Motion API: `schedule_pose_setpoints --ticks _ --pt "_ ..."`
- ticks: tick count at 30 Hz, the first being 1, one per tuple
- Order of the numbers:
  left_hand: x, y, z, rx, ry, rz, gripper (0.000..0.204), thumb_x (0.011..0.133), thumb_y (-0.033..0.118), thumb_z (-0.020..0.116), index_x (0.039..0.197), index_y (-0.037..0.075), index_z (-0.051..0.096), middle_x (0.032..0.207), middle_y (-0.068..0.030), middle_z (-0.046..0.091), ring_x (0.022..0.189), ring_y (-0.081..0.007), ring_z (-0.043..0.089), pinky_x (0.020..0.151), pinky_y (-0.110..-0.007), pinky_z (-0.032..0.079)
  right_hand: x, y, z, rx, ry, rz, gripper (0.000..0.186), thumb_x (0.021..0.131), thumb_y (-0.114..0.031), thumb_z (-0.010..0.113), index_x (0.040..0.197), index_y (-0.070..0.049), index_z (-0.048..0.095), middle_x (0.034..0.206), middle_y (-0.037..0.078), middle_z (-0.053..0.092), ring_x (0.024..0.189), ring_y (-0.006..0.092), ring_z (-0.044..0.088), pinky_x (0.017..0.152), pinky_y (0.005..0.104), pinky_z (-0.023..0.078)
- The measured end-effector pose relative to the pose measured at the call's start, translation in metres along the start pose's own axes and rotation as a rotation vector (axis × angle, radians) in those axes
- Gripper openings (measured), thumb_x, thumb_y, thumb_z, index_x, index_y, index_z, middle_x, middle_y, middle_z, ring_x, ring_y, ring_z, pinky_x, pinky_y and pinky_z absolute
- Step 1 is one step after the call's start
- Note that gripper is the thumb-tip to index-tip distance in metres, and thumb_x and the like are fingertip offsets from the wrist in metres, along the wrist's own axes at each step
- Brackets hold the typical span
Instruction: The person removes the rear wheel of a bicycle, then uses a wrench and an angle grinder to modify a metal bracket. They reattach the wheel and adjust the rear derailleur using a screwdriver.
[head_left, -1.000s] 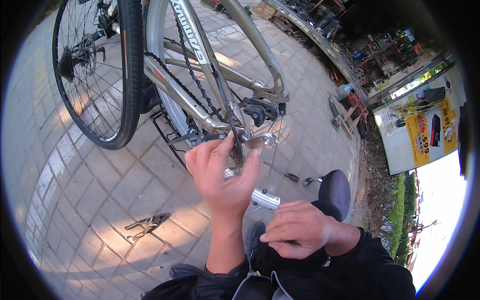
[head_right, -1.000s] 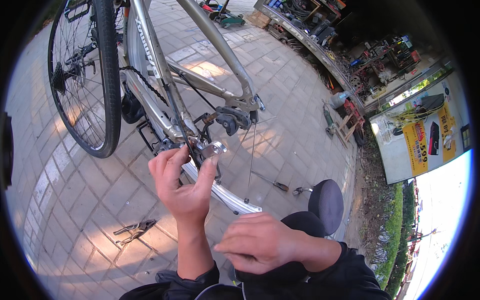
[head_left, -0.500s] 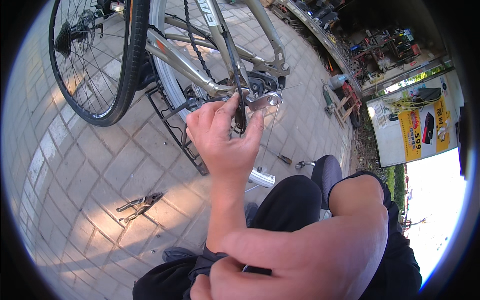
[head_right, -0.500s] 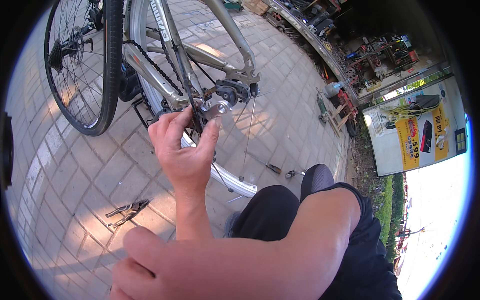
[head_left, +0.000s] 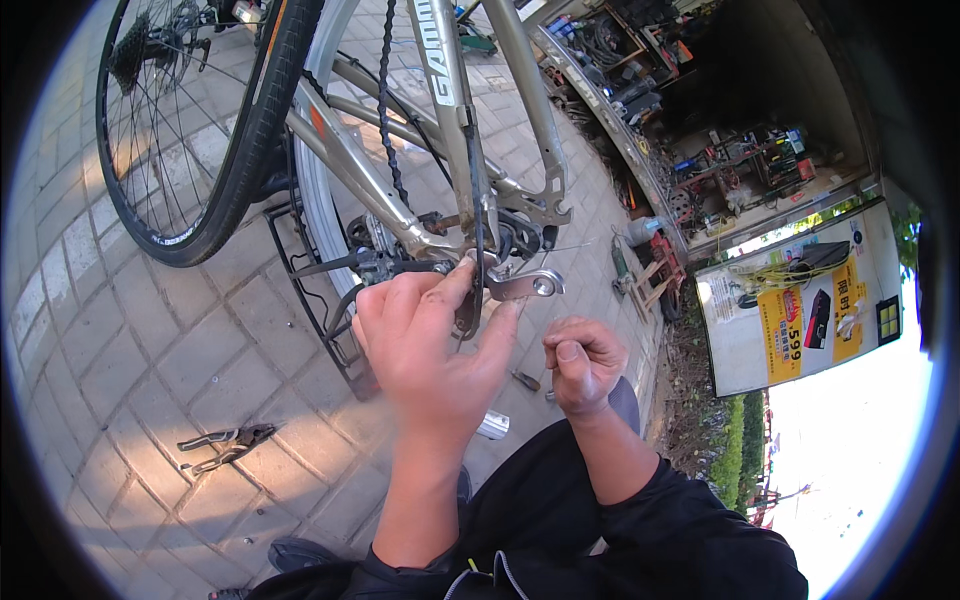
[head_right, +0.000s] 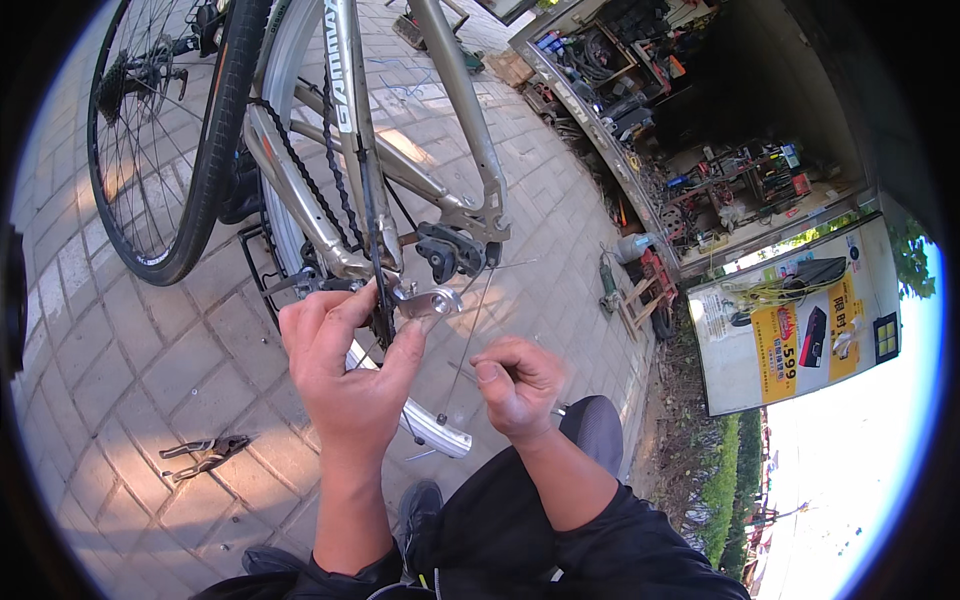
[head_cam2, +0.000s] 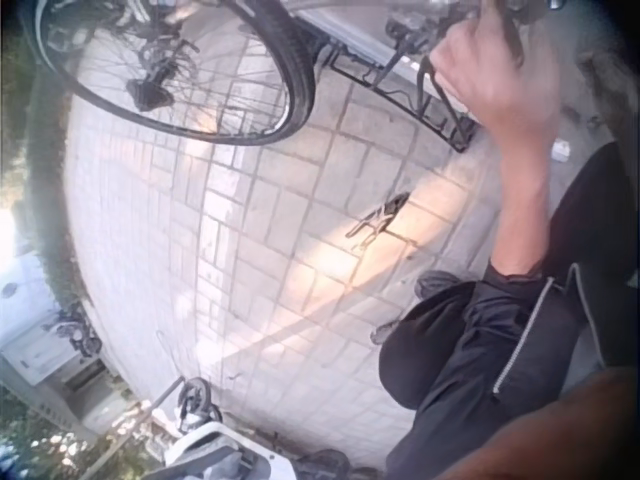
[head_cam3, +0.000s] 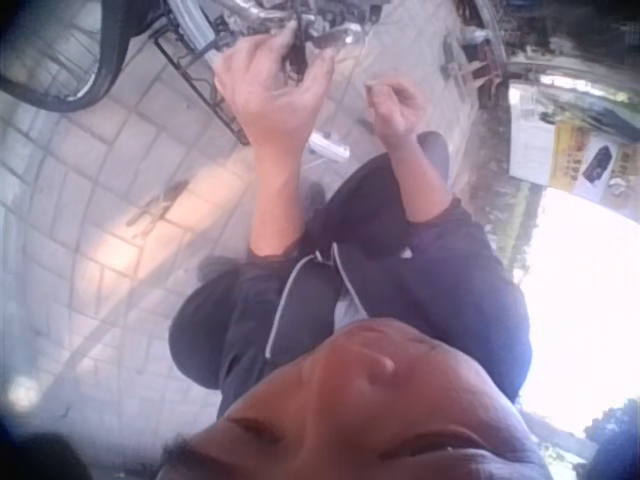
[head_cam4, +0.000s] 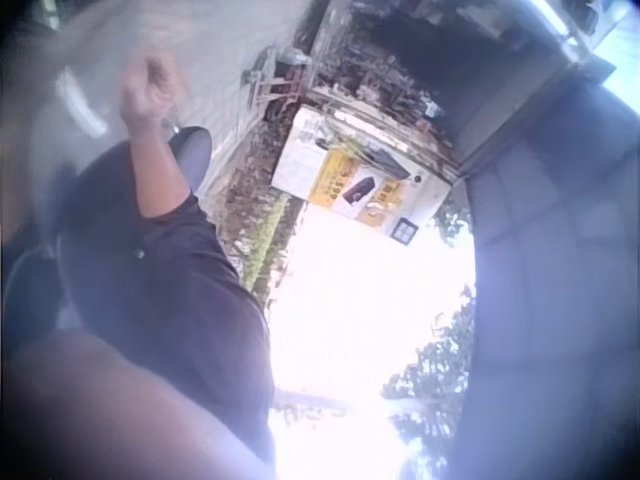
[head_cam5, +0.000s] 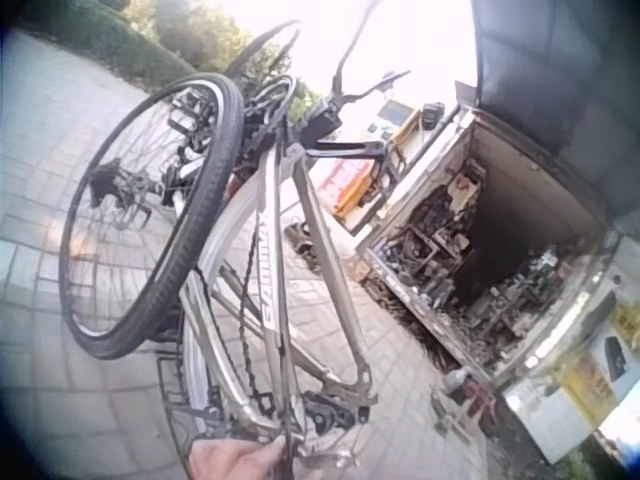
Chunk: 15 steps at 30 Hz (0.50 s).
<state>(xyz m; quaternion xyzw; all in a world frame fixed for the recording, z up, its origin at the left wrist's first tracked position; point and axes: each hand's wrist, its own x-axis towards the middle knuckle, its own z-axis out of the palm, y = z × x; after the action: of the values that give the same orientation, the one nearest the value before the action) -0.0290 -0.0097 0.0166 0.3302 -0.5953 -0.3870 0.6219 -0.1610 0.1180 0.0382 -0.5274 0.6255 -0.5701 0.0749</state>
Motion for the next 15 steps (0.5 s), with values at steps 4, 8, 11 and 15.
schedule_pose_setpoints --ticks 4,8,11,15 --pt "-0.001 0.001 -0.001 0.003 -0.007 -0.013 0.045 0.06 0.012 0.083 0.103 0.007 0.072 0.085 -0.0034 0.059 0.084 -0.0249 0.052 0.078 -0.037 0.04 0.0 0.015 -0.004 -0.062 -0.019 -0.01 0.016 0.089 -0.012 0.068 0.091 0.004 0.065 0.075 0.008 0.061 0.062 0.0117 0.054 0.055 0.0247 0.042" --pt "-0.002 0.002 0.002 -0.011 -0.002 -0.013 0.044 0.061 0.012 0.083 0.104 0.007 0.072 0.086 -0.0036 0.06 0.084 -0.0248 0.052 0.078 -0.037 0.04 0.018 -0.005 0.01 0.021 0.046 -0.066 0.021 0.087 -0.01 0.069 0.102 0.003 0.065 0.087 0.01 0.063 0.069 0.0125 0.056 0.062 0.0247 0.045" --pt "-0.002 0.001 -0.001 -0.002 -0.002 -0.024 0.044 0.062 0.013 0.083 0.104 0.007 0.072 0.086 -0.0039 0.06 0.085 -0.0247 0.052 0.078 -0.037 0.04 0.049 -0.043 0.03 -0.039 -0.004 -0.159 0.026 0.083 -0.003 0.071 0.108 0.003 0.066 0.089 0.009 0.064 0.071 0.0121 0.057 0.065 0.0248 0.046" --pt "0.0 0.001 -0.002 0.004 -0.005 -0.011 0.044 0.062 0.013 0.083 0.104 0.007 0.072 0.087 -0.0037 0.061 0.086 -0.0244 0.053 0.078 -0.037 0.039 0.077 -0.052 0.033 -0.407 -0.199 -0.337 0.033 0.079 0.001 0.073 0.111 0.003 0.067 0.084 0.009 0.065 0.069 0.0116 0.057 0.063 0.0243 0.046"
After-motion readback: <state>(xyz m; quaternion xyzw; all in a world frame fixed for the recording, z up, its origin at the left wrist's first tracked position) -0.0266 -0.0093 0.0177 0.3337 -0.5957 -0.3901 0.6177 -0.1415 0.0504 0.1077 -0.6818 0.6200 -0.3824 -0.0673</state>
